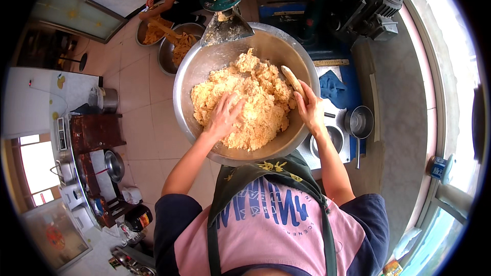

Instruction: The person processes dough by feeding it from a large bowl into a machine while using a wooden tool to scrape and guide the material.

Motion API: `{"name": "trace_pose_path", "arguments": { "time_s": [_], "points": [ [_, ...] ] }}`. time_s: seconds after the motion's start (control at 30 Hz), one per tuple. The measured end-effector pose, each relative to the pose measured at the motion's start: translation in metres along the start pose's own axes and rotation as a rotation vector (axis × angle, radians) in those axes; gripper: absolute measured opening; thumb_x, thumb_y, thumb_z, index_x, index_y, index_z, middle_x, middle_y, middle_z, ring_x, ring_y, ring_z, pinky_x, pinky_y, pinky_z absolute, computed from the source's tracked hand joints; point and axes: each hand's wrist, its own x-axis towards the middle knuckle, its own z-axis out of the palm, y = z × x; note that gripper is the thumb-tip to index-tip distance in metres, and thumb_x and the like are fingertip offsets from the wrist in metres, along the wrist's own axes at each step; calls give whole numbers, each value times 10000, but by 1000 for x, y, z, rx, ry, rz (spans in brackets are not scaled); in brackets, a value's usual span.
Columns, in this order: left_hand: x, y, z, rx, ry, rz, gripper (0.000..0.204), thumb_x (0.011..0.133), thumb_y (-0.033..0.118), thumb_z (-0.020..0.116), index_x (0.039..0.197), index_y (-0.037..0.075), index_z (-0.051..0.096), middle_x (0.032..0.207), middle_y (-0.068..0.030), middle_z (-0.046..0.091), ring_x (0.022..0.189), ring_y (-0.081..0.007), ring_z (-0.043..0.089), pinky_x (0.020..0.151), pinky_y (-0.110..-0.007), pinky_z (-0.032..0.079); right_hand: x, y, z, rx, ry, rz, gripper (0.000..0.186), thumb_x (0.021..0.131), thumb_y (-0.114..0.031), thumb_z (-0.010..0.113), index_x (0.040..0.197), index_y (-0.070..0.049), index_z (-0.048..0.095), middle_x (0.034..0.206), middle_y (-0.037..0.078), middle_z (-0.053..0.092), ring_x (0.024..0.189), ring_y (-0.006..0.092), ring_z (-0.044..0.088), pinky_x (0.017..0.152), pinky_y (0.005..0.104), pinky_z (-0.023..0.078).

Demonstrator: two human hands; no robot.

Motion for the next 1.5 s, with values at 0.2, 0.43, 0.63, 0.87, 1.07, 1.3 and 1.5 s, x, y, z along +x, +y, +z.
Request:
{"name": "trace_pose_path", "arguments": {
  "time_s": [0.2, 0.43, 0.63, 0.87, 1.07, 1.3, 1.5],
  "points": [
    [22, -21, 0, 44, -101, -113, 594, 662, 60, 750, 1224, 103, 562, 1226, -172, 549, 1110, -345, 558, 923, -456, 516, 2, -4, -1, -3, -6, -8, 378, 868, -165, 625, 1234, -100, 558, 861, 186, 677, 763, 335, 675, 671, 366, 542],
    [56, -33, -31, -301, -179, -579, 551, 682, 241, 784, 1188, 116, 607, 1091, -93, 655, 840, -212, 654, 790, -356, 560, 2, 0, 1, 7, 13, -31, 377, 869, -180, 625, 1231, -102, 560, 831, 189, 671, 746, 341, 671, 659, 376, 538],
    [41, -30, -38, -1453, 169, -966, 401, 848, 122, 625, 1195, -37, 500, 1010, -167, 612, 757, -199, 661, 612, -279, 634, 1, 0, 2, 28, 8, -30, 370, 867, -185, 622, 1225, -108, 565, 810, 203, 658, 734, 348, 666, 652, 385, 535],
    [53, -18, -128, -1630, 360, -444, 445, 881, 124, 582, 1269, -7, 407, 1215, -154, 535, 1063, -255, 592, 722, -424, 598, 3, 0, -2, -2, 15, -62, 370, 866, -181, 624, 1222, -100, 565, 821, 195, 666, 720, 356, 664, 646, 393, 538],
    [104, -18, -153, -930, 632, -530, 471, 779, 260, 740, 1144, 28, 555, 1092, -96, 613, 962, -195, 625, 721, -343, 561, 2, -6, -3, 16, 14, -69, 372, 867, -171, 619, 1227, -99, 560, 820, 204, 658, 733, 361, 664, 645, 395, 540],
    [164, -64, -73, 234, 717, -461, 484, 701, 245, 776, 1109, 63, 589, 1086, -120, 564, 1012, -322, 549, 736, -418, 525, 6, -10, 2, -29, 15, -82, 388, 873, -178, 612, 1247, -93, 554, 858, 219, 659, 757, 369, 663, 665, 400, 544],
    [162, -50, -77, 258, 529, -531, 560, 757, 406, 723, 1165, 51, 579, 1190, -169, 536, 1078, -334, 520, 823, -430, 515, 95, -85, 20, -25, 15, -266, 378, 887, -204, 608, 1254, -122, 566, 792, 216, 651, 695, 355, 656, 625, 398, 533]
  ]
}}
